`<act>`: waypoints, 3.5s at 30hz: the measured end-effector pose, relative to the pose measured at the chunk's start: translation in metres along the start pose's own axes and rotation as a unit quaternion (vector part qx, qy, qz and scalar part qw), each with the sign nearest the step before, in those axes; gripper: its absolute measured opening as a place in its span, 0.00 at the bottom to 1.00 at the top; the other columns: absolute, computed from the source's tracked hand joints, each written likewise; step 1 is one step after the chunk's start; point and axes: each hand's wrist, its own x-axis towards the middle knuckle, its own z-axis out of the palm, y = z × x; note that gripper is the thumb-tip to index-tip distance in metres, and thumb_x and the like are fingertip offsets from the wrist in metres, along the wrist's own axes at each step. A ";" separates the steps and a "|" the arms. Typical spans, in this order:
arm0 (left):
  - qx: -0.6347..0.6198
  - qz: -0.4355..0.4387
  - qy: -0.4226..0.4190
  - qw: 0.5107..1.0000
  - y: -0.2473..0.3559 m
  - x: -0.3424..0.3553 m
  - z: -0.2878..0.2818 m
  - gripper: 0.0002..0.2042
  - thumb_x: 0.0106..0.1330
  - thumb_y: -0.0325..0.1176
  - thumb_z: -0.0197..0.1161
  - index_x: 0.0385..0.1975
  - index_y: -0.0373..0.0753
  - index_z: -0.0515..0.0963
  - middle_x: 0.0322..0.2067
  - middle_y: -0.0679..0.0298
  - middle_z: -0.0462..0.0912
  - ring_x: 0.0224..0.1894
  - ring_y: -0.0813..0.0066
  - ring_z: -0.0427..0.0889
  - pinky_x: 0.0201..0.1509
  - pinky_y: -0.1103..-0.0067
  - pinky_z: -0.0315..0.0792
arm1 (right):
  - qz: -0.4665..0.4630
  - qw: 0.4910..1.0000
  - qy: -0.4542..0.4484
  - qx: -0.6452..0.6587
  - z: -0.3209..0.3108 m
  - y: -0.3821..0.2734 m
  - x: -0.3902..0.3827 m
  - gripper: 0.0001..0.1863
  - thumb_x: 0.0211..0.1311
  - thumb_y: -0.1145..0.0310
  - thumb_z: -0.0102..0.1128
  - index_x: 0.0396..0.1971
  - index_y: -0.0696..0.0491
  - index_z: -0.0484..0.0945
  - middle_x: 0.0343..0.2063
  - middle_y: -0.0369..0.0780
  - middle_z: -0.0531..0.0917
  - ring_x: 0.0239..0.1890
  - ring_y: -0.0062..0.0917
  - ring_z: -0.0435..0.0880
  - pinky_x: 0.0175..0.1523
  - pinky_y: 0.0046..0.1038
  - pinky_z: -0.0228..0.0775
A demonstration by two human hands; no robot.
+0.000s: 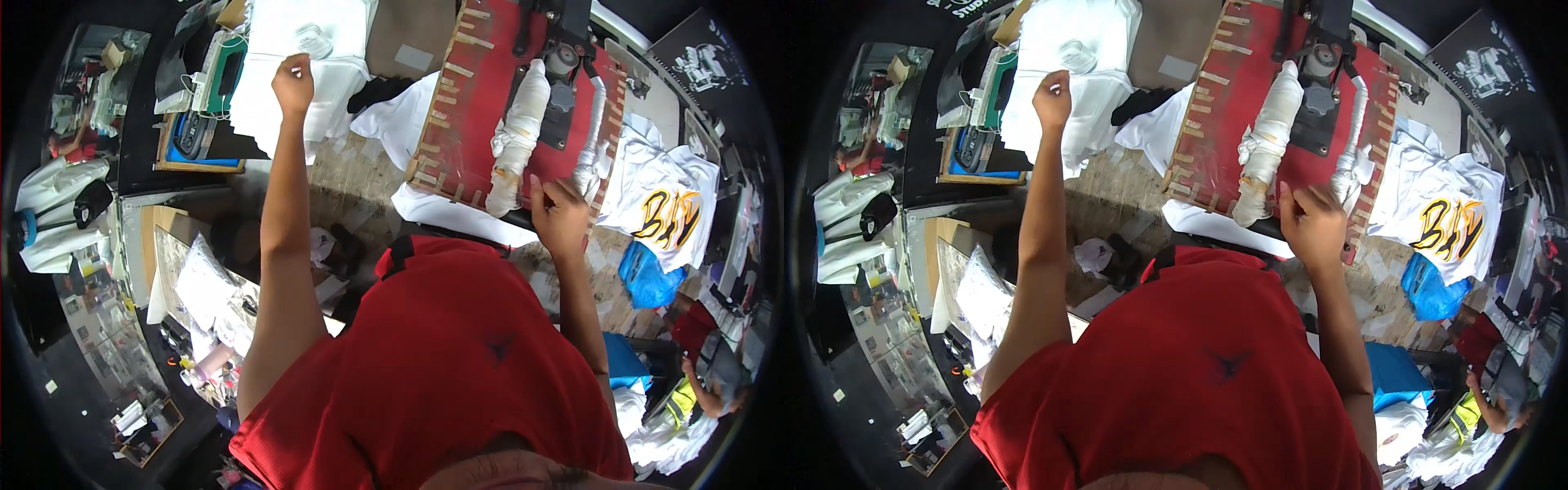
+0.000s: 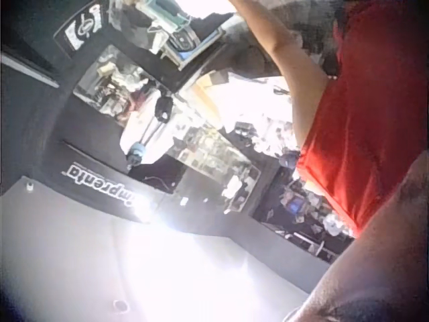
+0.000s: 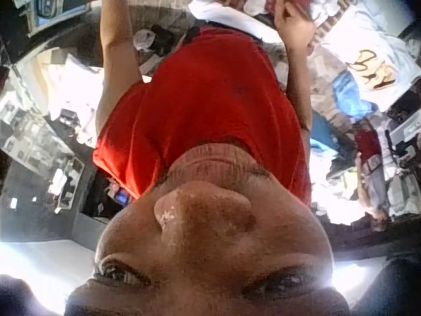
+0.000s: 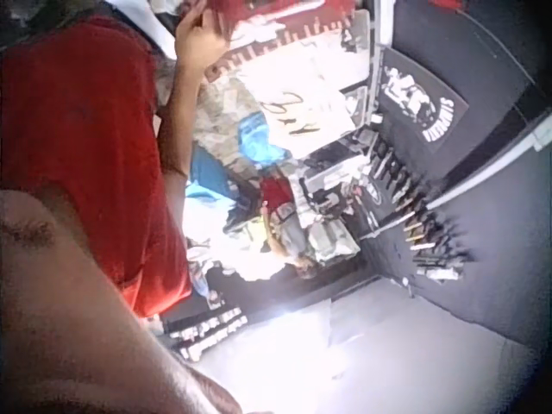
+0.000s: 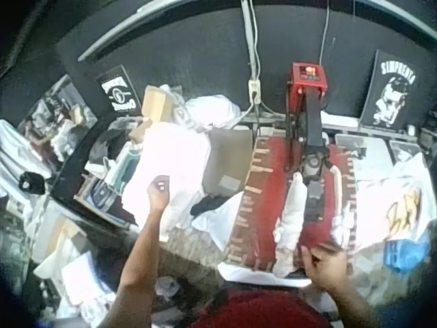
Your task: The person heat presses labels onto T-shirts by positioning transfer paper on the shirts, pressing them with a heat press machine, and peeling off the backing paper by hand.
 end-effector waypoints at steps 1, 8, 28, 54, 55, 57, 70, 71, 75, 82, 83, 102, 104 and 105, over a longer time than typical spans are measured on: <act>0.010 0.021 -0.009 1.000 -0.006 0.011 0.006 0.05 0.64 0.26 0.62 0.36 0.35 0.84 0.34 0.55 0.87 0.34 0.65 0.86 0.40 0.76 0.79 | -0.010 1.000 0.005 -0.020 0.004 0.001 -0.002 0.20 0.59 0.71 0.66 0.12 0.57 0.68 0.13 0.42 0.69 0.17 0.34 0.69 0.24 0.36 0.60; 0.090 0.099 -0.014 0.991 -0.042 0.053 0.029 0.10 0.57 0.21 0.64 0.38 0.38 0.84 0.38 0.54 0.83 0.36 0.61 0.84 0.40 0.72 0.79 | 0.003 1.000 0.013 -0.006 0.003 0.001 0.001 0.18 0.56 0.75 0.68 0.13 0.56 0.68 0.13 0.41 0.69 0.17 0.34 0.70 0.24 0.35 0.60; 0.263 0.144 -0.057 0.952 -0.066 0.107 0.039 0.17 0.41 0.36 0.80 0.29 0.42 0.81 0.35 0.62 0.82 0.43 0.57 0.78 0.47 0.65 0.73 | 0.013 1.000 0.019 -0.005 0.002 0.000 0.001 0.15 0.56 0.74 0.67 0.14 0.56 0.72 0.14 0.42 0.70 0.18 0.35 0.71 0.26 0.35 0.62; 0.243 0.113 -0.095 0.959 -0.038 0.133 -0.004 0.06 0.53 0.38 0.73 0.28 0.45 0.86 0.28 0.62 0.87 0.31 0.64 0.85 0.38 0.73 0.77 | 0.007 1.000 0.017 -0.011 0.002 0.000 0.001 0.18 0.60 0.69 0.66 0.14 0.56 0.70 0.14 0.42 0.71 0.18 0.36 0.72 0.25 0.35 0.63; 0.243 0.113 -0.093 0.959 -0.039 0.134 -0.004 0.06 0.53 0.38 0.73 0.28 0.45 0.86 0.28 0.62 0.87 0.31 0.64 0.85 0.38 0.73 0.77 | 0.005 1.000 0.018 -0.011 0.001 0.000 0.000 0.18 0.60 0.69 0.66 0.14 0.56 0.70 0.14 0.42 0.71 0.18 0.36 0.72 0.25 0.35 0.63; 0.175 0.080 -0.128 0.973 -0.041 0.139 -0.004 0.05 0.55 0.36 0.71 0.28 0.45 0.86 0.28 0.62 0.87 0.32 0.65 0.86 0.39 0.72 0.78 | 0.015 1.000 0.009 -0.020 0.000 0.001 -0.001 0.18 0.60 0.68 0.66 0.14 0.56 0.70 0.14 0.42 0.71 0.18 0.36 0.72 0.25 0.35 0.63; 0.175 0.058 -0.175 0.967 -0.037 0.138 0.000 0.07 0.58 0.29 0.62 0.31 0.44 0.87 0.31 0.59 0.88 0.36 0.66 0.87 0.44 0.75 0.78 | 0.018 1.000 0.009 0.000 -0.002 0.000 -0.002 0.18 0.60 0.69 0.66 0.14 0.56 0.70 0.14 0.42 0.70 0.18 0.37 0.71 0.26 0.35 0.63; 0.175 0.059 -0.174 0.967 -0.040 0.138 -0.001 0.07 0.58 0.29 0.62 0.31 0.44 0.87 0.31 0.59 0.88 0.36 0.66 0.87 0.44 0.75 0.78 | 0.017 1.000 0.011 0.001 -0.002 0.000 -0.001 0.18 0.60 0.69 0.66 0.14 0.56 0.70 0.14 0.42 0.70 0.18 0.37 0.71 0.26 0.35 0.63; 0.135 0.066 -0.207 0.967 -0.040 0.137 -0.001 0.11 0.57 0.24 0.60 0.34 0.44 0.87 0.32 0.58 0.88 0.35 0.69 0.87 0.42 0.77 0.78 | 0.007 1.000 0.024 0.004 -0.002 -0.001 0.000 0.18 0.60 0.69 0.66 0.14 0.56 0.70 0.14 0.42 0.71 0.18 0.37 0.72 0.26 0.35 0.63; 0.103 0.089 -0.200 0.970 -0.044 0.128 -0.016 0.13 0.54 0.23 0.62 0.36 0.45 0.88 0.28 0.61 0.87 0.31 0.71 0.85 0.39 0.77 0.78 | 0.015 1.000 0.018 0.007 -0.003 -0.003 0.000 0.18 0.61 0.69 0.65 0.14 0.57 0.70 0.14 0.42 0.72 0.18 0.37 0.72 0.26 0.35 0.64; 0.103 0.089 -0.198 0.971 -0.044 0.127 -0.019 0.13 0.54 0.23 0.62 0.36 0.45 0.88 0.28 0.61 0.87 0.31 0.71 0.85 0.39 0.77 0.78 | 0.013 1.000 0.018 0.008 -0.003 -0.004 0.001 0.18 0.61 0.69 0.65 0.14 0.57 0.70 0.14 0.42 0.72 0.18 0.37 0.72 0.26 0.35 0.64; 0.196 0.028 -0.094 0.976 -0.043 0.090 -0.014 0.11 0.50 0.32 0.75 0.33 0.40 0.83 0.33 0.61 0.87 0.33 0.66 0.85 0.41 0.73 0.78 | 0.027 1.000 0.008 -0.011 -0.002 -0.004 -0.001 0.18 0.60 0.67 0.66 0.15 0.58 0.71 0.15 0.42 0.72 0.18 0.36 0.72 0.26 0.35 0.63; 0.223 0.035 -0.092 0.970 -0.041 0.088 -0.010 0.13 0.49 0.34 0.76 0.34 0.40 0.83 0.32 0.61 0.86 0.33 0.65 0.85 0.40 0.72 0.78 | 0.026 1.000 0.015 -0.009 -0.002 -0.003 -0.001 0.18 0.60 0.67 0.66 0.14 0.57 0.71 0.14 0.42 0.72 0.18 0.36 0.71 0.25 0.35 0.63; 0.222 0.035 -0.092 0.970 -0.043 0.088 -0.009 0.13 0.49 0.34 0.76 0.34 0.40 0.83 0.32 0.61 0.86 0.33 0.65 0.85 0.40 0.72 0.78 | 0.024 1.000 0.018 -0.004 -0.001 -0.003 -0.001 0.18 0.60 0.67 0.65 0.14 0.57 0.71 0.14 0.42 0.72 0.18 0.36 0.71 0.25 0.35 0.63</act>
